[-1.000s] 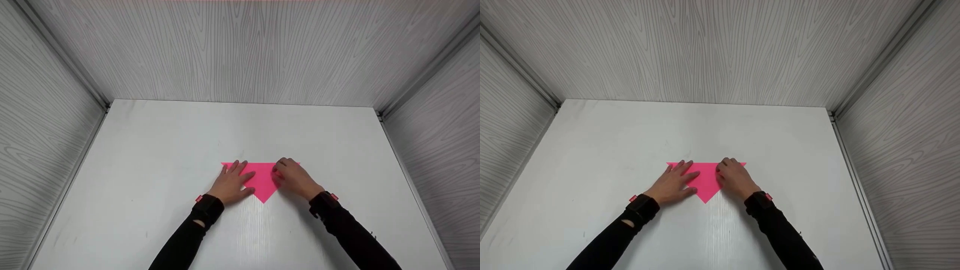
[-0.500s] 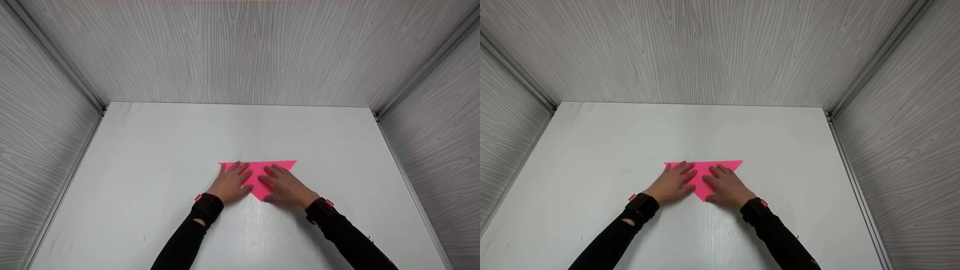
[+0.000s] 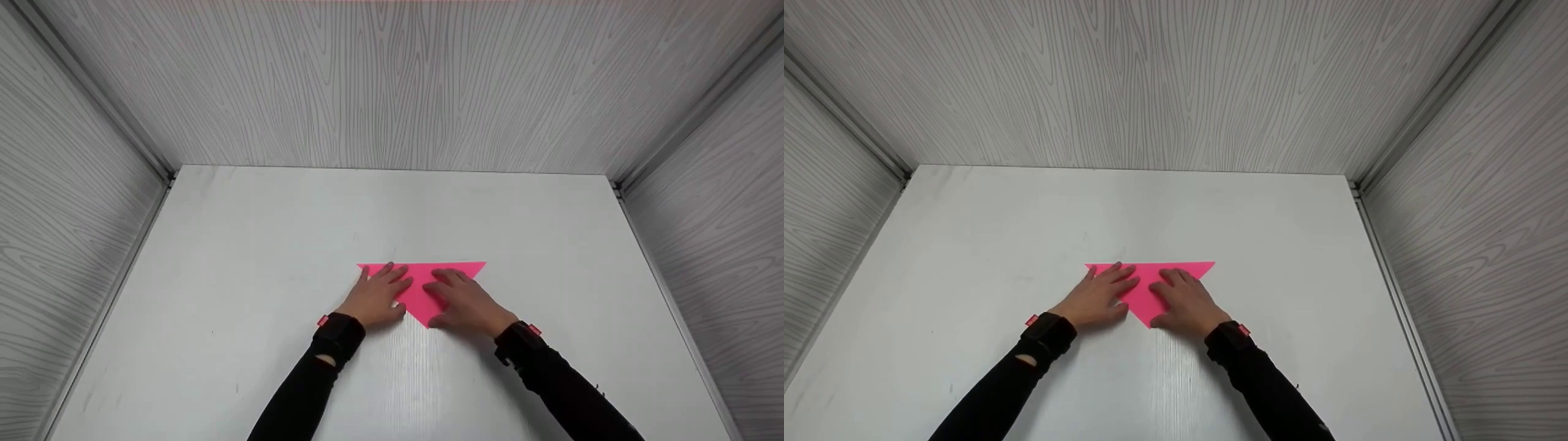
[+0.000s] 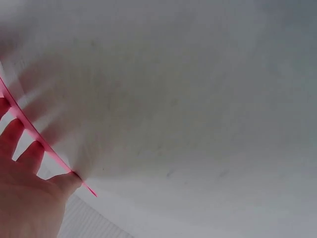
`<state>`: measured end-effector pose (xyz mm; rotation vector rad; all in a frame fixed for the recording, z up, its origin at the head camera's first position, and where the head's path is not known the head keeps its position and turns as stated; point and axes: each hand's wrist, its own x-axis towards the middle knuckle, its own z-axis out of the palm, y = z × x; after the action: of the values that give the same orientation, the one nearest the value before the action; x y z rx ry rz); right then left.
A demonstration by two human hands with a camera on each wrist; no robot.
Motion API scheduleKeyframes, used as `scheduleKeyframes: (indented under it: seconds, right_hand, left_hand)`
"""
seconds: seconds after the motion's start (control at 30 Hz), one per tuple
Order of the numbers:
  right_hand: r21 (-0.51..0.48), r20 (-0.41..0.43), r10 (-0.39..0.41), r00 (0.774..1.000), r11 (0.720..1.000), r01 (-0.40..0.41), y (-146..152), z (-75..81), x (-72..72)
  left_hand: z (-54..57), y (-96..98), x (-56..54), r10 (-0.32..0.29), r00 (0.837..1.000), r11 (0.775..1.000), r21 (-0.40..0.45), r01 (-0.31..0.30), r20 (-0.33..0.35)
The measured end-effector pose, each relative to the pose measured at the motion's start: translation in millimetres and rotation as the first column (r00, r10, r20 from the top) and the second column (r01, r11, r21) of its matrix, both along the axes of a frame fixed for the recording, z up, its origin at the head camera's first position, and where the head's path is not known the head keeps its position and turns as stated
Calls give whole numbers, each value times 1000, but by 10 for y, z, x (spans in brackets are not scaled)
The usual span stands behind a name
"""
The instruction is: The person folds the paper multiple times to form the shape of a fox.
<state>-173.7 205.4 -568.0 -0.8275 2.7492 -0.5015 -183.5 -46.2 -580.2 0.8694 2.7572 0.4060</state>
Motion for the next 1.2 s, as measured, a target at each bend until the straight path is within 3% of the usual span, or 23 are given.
scheduleKeyframes:
  seconds: [0.27, 0.5, 0.83, 1.0, 1.2]
  right_hand:
    - [-16, 10, -59, 998, 998, 59, -41, 15, -44]
    - [4, -15, -77, 997, 997, 77, -72, 8, -84]
    - [15, -4, -25, 1000, 1000, 25, -47, 9, -52]
    - [-31, 9, 11, 1000, 999, -11, 22, 21, -13]
    - [-102, -46, 46, 998, 993, -51, 131, 19, 24]
  left_hand:
    - [13, -6, -1, -4, 1000, 1000, 14, 3, 22]
    - [-52, 1, -4, 6, 1000, 999, 43, -5, -10]
    - [-69, -1, 9, 26, 1000, 997, 67, -25, -12]
    - [-27, -12, 26, 35, 999, 995, 88, -38, 28]
    - [12, -11, 30, 31, 999, 994, 99, -35, 44]
